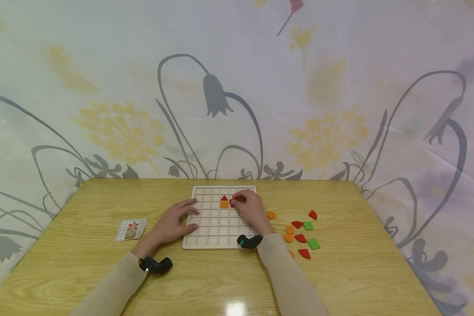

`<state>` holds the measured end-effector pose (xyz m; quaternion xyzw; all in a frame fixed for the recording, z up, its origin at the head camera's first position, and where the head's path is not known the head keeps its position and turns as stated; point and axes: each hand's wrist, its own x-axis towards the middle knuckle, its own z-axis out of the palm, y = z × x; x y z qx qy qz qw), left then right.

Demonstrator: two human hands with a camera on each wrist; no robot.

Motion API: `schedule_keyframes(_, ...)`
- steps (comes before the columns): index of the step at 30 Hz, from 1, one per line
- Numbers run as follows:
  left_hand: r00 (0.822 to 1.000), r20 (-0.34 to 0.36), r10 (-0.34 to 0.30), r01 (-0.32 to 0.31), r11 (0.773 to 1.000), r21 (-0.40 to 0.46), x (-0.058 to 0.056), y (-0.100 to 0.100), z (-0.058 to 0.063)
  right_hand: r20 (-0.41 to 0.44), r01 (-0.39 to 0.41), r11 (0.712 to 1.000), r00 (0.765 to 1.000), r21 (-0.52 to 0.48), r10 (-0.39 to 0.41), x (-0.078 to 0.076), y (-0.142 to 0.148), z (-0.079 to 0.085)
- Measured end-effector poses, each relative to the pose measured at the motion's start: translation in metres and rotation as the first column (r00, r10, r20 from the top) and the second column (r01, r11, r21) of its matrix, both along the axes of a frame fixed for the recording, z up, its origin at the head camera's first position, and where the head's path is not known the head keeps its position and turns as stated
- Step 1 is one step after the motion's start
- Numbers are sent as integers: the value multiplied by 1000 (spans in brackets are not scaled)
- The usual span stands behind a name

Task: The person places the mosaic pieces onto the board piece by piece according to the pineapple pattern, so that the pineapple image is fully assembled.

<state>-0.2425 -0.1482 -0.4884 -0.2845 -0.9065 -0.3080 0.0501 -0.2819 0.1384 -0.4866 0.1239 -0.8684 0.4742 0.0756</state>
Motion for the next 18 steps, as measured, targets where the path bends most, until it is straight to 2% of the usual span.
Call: schedule_keyframes(18, 1000, 6, 4, -4, 1000, -4, 0, 0, 0, -47, 17, 993, 999, 117, -11, -2, -4, 0)
